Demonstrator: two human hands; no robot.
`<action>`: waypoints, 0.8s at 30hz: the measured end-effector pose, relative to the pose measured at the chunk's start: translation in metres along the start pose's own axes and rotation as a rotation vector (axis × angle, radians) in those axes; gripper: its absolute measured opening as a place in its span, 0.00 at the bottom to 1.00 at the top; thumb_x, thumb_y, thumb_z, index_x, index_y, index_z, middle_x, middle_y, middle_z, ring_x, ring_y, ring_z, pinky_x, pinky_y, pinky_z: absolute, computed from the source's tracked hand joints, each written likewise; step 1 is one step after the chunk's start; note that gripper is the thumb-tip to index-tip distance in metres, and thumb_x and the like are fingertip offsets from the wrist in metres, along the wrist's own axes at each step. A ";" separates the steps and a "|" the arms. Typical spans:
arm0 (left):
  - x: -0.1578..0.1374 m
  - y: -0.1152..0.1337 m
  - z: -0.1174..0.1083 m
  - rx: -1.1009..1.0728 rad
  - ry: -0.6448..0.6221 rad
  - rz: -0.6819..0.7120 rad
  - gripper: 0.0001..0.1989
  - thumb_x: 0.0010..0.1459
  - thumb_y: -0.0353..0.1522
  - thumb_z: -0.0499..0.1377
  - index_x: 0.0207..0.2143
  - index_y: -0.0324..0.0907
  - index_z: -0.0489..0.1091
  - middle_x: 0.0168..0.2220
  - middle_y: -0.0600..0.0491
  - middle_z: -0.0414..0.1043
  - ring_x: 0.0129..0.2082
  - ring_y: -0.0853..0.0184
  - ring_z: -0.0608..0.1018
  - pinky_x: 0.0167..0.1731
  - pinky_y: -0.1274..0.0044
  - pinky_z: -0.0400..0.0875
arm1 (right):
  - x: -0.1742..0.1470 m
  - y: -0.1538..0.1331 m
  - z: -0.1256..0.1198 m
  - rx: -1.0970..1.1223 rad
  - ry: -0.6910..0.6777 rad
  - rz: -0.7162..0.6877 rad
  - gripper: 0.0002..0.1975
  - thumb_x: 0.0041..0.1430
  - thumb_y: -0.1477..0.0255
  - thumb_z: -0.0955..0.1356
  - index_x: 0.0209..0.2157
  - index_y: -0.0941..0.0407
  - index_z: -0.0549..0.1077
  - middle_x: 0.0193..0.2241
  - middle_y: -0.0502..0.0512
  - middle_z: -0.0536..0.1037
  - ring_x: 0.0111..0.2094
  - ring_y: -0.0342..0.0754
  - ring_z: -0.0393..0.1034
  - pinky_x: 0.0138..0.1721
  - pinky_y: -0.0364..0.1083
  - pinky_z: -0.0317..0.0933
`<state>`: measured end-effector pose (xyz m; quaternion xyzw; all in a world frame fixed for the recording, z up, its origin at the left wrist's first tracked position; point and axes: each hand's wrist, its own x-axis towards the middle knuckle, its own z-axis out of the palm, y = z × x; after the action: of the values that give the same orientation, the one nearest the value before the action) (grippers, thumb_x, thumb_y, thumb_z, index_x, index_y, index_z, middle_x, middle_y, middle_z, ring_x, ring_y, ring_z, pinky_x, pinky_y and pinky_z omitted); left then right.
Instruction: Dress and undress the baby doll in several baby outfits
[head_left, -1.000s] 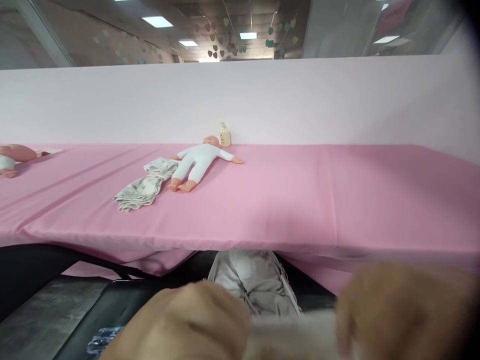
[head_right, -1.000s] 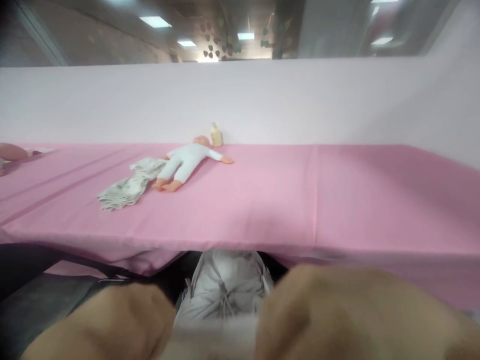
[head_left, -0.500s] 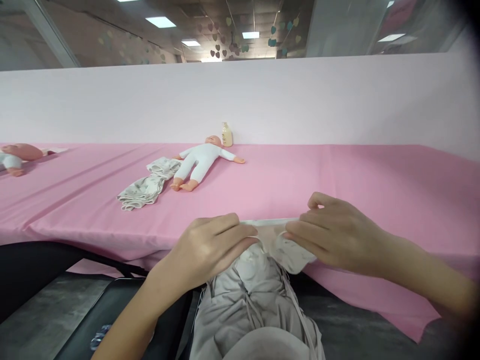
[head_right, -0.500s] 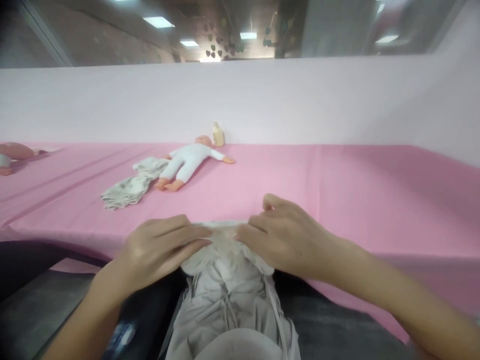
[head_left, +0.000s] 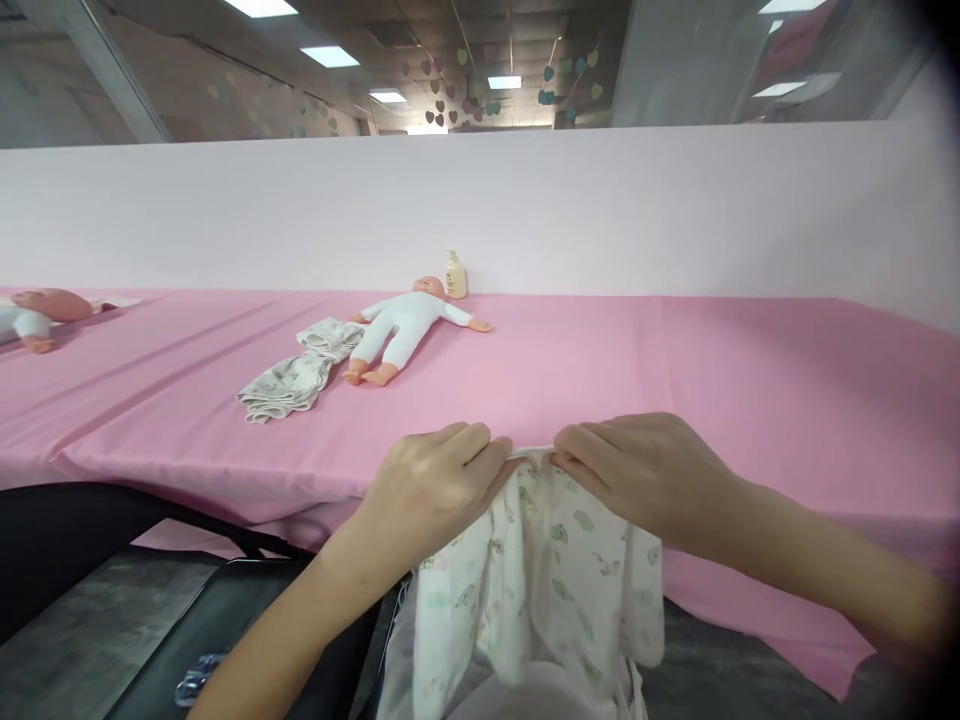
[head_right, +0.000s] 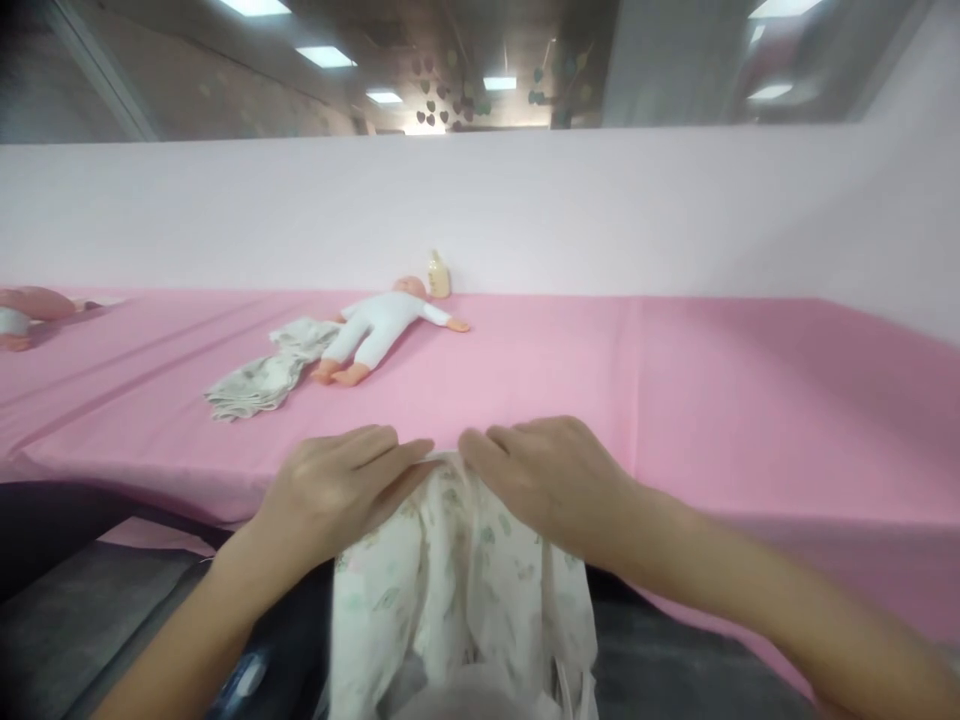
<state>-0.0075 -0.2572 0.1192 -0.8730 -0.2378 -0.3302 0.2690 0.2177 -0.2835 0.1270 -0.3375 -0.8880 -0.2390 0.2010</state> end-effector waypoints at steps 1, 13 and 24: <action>0.000 -0.001 0.002 -0.035 -0.007 -0.003 0.12 0.62 0.31 0.55 0.26 0.38 0.69 0.21 0.57 0.57 0.20 0.73 0.61 0.18 0.79 0.53 | 0.002 0.001 0.003 0.005 0.004 0.021 0.15 0.67 0.75 0.58 0.24 0.57 0.62 0.15 0.45 0.59 0.16 0.39 0.47 0.19 0.43 0.37; -0.004 0.003 0.002 -0.698 -0.478 -0.239 0.16 0.57 0.28 0.54 0.18 0.39 0.54 0.18 0.60 0.51 0.19 0.75 0.57 0.21 0.79 0.52 | -0.003 0.001 0.007 0.221 -0.029 -0.137 0.13 0.63 0.80 0.61 0.24 0.57 0.68 0.35 0.58 0.72 0.35 0.48 0.66 0.36 0.48 0.61; -0.071 0.028 0.076 -1.341 -0.376 -1.110 0.13 0.53 0.37 0.59 0.23 0.40 0.60 0.23 0.59 0.56 0.24 0.73 0.61 0.26 0.80 0.56 | -0.028 -0.052 0.126 0.999 -0.004 0.889 0.22 0.56 0.58 0.67 0.19 0.55 0.57 0.17 0.44 0.54 0.20 0.39 0.51 0.20 0.40 0.48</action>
<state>-0.0047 -0.2470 0.0123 -0.6457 -0.4234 -0.3338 -0.5407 0.1762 -0.2608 -0.0043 -0.5381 -0.6688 0.3072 0.4108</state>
